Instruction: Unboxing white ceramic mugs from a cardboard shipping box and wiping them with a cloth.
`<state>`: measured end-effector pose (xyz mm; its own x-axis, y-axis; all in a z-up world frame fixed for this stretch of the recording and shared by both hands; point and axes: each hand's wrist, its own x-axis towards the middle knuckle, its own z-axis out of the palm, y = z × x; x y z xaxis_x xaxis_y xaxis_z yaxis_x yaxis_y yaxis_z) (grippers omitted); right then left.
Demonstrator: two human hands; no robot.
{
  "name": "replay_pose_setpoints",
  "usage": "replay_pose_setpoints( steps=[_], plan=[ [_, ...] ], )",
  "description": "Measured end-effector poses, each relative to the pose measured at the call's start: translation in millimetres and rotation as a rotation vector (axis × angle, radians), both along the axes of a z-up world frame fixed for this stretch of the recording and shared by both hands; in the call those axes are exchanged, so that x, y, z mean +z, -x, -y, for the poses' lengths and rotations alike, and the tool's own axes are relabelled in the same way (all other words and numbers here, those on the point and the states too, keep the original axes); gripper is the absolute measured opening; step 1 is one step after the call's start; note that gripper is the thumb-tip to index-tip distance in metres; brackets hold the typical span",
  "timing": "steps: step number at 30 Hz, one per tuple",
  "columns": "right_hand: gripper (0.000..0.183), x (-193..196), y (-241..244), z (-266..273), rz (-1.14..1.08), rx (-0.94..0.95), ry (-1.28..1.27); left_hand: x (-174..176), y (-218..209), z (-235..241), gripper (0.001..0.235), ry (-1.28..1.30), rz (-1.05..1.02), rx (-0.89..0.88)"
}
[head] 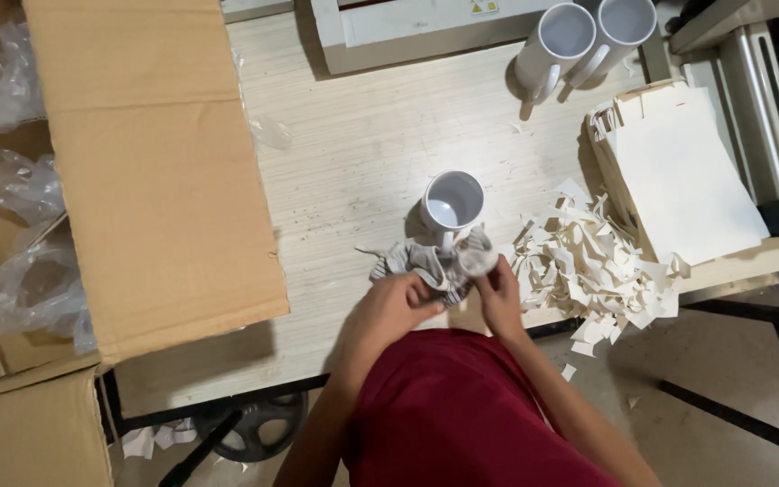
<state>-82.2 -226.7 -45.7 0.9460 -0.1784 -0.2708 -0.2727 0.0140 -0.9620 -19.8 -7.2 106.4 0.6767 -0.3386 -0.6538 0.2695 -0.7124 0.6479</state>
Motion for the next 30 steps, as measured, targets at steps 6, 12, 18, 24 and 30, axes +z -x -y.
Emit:
replay_pose_setpoints(
  steps=[6,12,18,24,30],
  plan=[
    [0.053,-3,58,96,-0.159,0.133,-0.474,-143,-13,28,0.046,0.479,0.188,0.218],
    [0.059,64,32,78,0.065,-0.147,-0.838,-163,-16,87,0.047,0.488,0.199,0.771],
    [0.045,109,-3,37,-0.007,-0.367,-0.609,-142,-60,69,0.047,0.909,0.155,1.086],
    [0.046,101,-44,23,0.229,-0.046,0.046,-102,-64,68,0.043,1.288,-0.24,1.262],
    [0.044,182,-113,18,0.618,0.281,0.767,-72,-59,77,0.045,1.264,-0.349,1.214]
  ],
)
